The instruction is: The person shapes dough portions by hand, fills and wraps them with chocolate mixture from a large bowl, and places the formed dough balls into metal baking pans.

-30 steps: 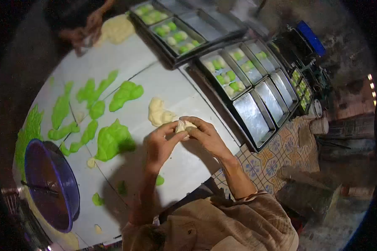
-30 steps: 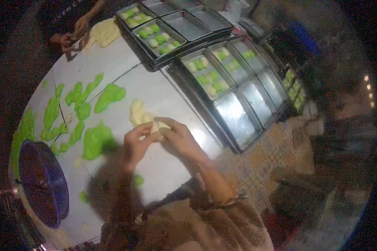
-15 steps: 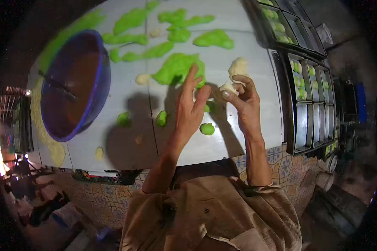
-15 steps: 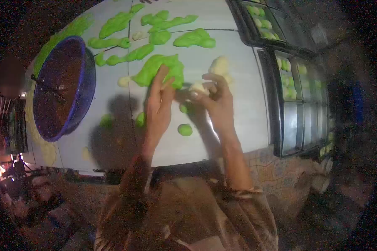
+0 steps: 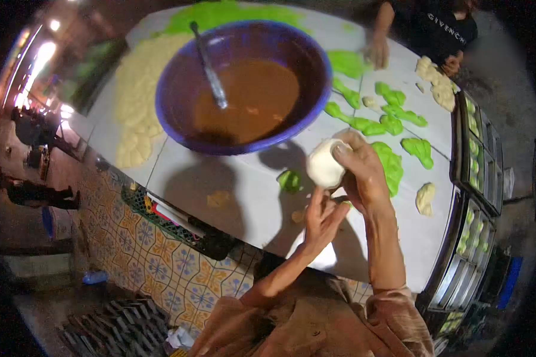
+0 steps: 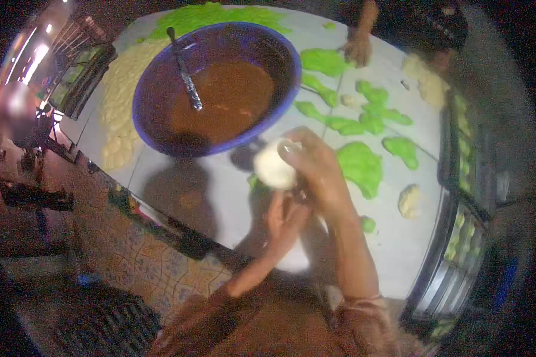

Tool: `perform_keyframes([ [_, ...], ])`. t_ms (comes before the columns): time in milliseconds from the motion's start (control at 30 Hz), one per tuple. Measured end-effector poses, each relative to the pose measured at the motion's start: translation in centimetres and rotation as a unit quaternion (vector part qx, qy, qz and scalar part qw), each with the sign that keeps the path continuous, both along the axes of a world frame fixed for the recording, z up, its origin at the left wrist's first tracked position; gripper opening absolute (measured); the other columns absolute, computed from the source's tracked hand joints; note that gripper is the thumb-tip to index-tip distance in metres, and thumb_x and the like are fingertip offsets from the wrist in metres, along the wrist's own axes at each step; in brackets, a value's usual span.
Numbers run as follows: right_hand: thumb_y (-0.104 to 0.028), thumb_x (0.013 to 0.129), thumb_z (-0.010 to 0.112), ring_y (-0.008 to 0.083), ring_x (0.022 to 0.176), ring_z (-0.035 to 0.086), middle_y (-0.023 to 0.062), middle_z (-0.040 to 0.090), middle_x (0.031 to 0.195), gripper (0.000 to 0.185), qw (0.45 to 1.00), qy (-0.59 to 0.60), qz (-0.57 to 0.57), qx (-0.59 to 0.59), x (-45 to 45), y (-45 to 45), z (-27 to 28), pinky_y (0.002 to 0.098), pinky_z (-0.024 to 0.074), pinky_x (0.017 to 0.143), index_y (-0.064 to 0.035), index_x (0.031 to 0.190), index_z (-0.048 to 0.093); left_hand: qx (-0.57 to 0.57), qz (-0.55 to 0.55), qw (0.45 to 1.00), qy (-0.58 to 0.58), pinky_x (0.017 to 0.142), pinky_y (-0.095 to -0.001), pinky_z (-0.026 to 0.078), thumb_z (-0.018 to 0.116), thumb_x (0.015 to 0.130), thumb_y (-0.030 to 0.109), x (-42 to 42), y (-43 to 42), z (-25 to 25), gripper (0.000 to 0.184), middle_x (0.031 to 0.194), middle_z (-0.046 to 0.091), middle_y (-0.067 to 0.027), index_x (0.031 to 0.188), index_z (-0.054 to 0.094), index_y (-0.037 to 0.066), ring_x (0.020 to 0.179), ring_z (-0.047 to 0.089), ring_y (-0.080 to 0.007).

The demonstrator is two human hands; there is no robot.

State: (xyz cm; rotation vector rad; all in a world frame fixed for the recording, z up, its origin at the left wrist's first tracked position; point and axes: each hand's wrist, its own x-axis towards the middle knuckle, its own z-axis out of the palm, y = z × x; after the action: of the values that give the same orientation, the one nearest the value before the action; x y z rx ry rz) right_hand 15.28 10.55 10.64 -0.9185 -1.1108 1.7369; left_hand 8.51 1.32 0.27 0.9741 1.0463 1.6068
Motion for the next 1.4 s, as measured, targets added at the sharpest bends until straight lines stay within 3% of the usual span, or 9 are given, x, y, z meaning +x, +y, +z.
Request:
perform_keyframes([
  [200,-0.022,0.092,0.061,0.0099,0.07,0.052,0.0005,0.06,0.078,0.021,0.89,-0.263,0.232,0.291,-12.9,10.9,-0.7,0.0264,0.043,0.062,-0.0017,0.096,0.061,-0.076,0.019,0.996,-0.036,0.083,-0.0309,0.056,0.059,0.096,0.01,-10.3,-2.2,-1.3,0.032,0.11,0.068,-0.0145,0.126,0.056,-0.003,0.095,0.068,-0.0193],
  [400,-0.015,0.081,0.057,0.0315,0.078,0.063,0.0215,0.064,0.083,0.026,0.58,-0.56,0.421,0.415,-18.7,14.1,-5.9,0.0419,0.0487,0.069,0.0045,0.099,0.06,-0.105,0.063,0.992,-0.013,0.08,-0.0286,0.056,0.06,0.096,0.009,-15.1,-3.4,-2.4,0.029,0.105,0.069,-0.014,0.122,0.059,-0.003,0.092,0.068,-0.0181],
  [500,-0.017,0.08,0.058,0.0376,0.081,0.062,0.0259,0.064,0.086,0.029,0.542,-0.532,0.459,0.461,-19.4,13.2,-6.0,0.0463,0.049,0.07,0.0068,0.097,0.059,-0.126,0.066,0.99,-0.011,0.08,-0.0284,0.055,0.059,0.096,0.008,-16.7,-3.8,-2.3,0.027,0.105,0.069,-0.0135,0.121,0.06,-0.003,0.091,0.068,-0.0171],
  [567,-0.016,0.079,0.058,0.0368,0.078,0.062,0.0247,0.064,0.083,0.03,0.581,-0.549,0.457,0.39,-19.6,13.2,-4.9,0.0465,0.0491,0.071,0.0073,0.097,0.058,-0.132,0.068,0.989,-0.005,0.08,-0.0284,0.055,0.059,0.095,0.007,-17.1,-3.7,-2.2,0.027,0.105,0.069,-0.0134,0.121,0.06,-0.003,0.09,0.068,-0.0166],
  [700,-0.016,0.09,0.058,0.0181,0.062,0.06,0.0113,0.064,0.074,0.018,0.837,-0.29,0.396,0.24,-18.3,13.7,-5.1,0.0337,0.0477,0.058,0.0013,0.096,0.058,-0.132,0.066,0.989,-0.029,0.08,-0.0284,0.055,0.059,0.096,0.008,-17.0,-2.8,-1.7,0.027,0.105,0.069,-0.0135,0.121,0.06,-0.003,0.09,0.068,-0.0164],
  [867,-0.022,0.096,0.059,0.013,0.066,0.06,0.0052,0.062,0.08,0.017,0.969,-0.104,0.224,-0.027,-14.9,10.3,-0.6,0.0251,0.0491,0.058,-0.0055,0.101,0.055,-0.092,0.008,0.995,-0.048,0.083,-0.031,0.055,0.054,0.1,0.021,-15.8,0.1,0.9,0.035,0.117,0.064,-0.0157,0.126,0.056,-0.002,0.099,0.066,-0.021],
  [1133,-0.028,0.093,0.063,0.0166,0.087,0.062,0.007,0.063,0.097,0.027,0.995,0.036,0.079,-0.048,-2.5,3.1,-1.5,0.0304,0.0507,0.081,-0.0052,0.104,0.052,-0.111,-0.096,0.948,-0.281,0.101,-0.0408,0.047,0.05,0.102,0.035,-8.1,4.2,3.2,0.045,0.125,0.059,-0.0117,0.129,0.054,0.0,0.113,0.06,-0.0207],
  [1267,-0.017,0.084,0.069,0.0189,0.109,0.058,0.0131,0.059,0.12,0.037,0.989,-0.142,0.001,0.038,4.1,-0.9,-2.6,0.0328,0.0488,0.09,-0.0027,0.116,0.055,-0.163,-0.101,0.965,-0.18,0.082,-0.028,0.053,0.063,0.096,0.028,-5.1,4.2,2.0,0.037,0.103,0.067,-0.0067,0.12,0.062,0.001,0.091,0.065,-0.0132],
  [1400,-0.008,0.075,0.079,0.0283,0.12,0.054,0.0188,0.046,0.139,0.053,0.879,-0.354,-0.137,0.288,6.2,-5.1,-4.1,0.0379,0.0488,0.092,-0.0034,0.125,0.061,-0.191,-0.132,0.967,-0.107,0.072,-0.0219,0.052,0.067,0.094,0.022,-1.7,3.9,3.2,0.034,0.095,0.068,-0.0037,0.118,0.065,-0.002,0.084,0.063,-0.0086],
])
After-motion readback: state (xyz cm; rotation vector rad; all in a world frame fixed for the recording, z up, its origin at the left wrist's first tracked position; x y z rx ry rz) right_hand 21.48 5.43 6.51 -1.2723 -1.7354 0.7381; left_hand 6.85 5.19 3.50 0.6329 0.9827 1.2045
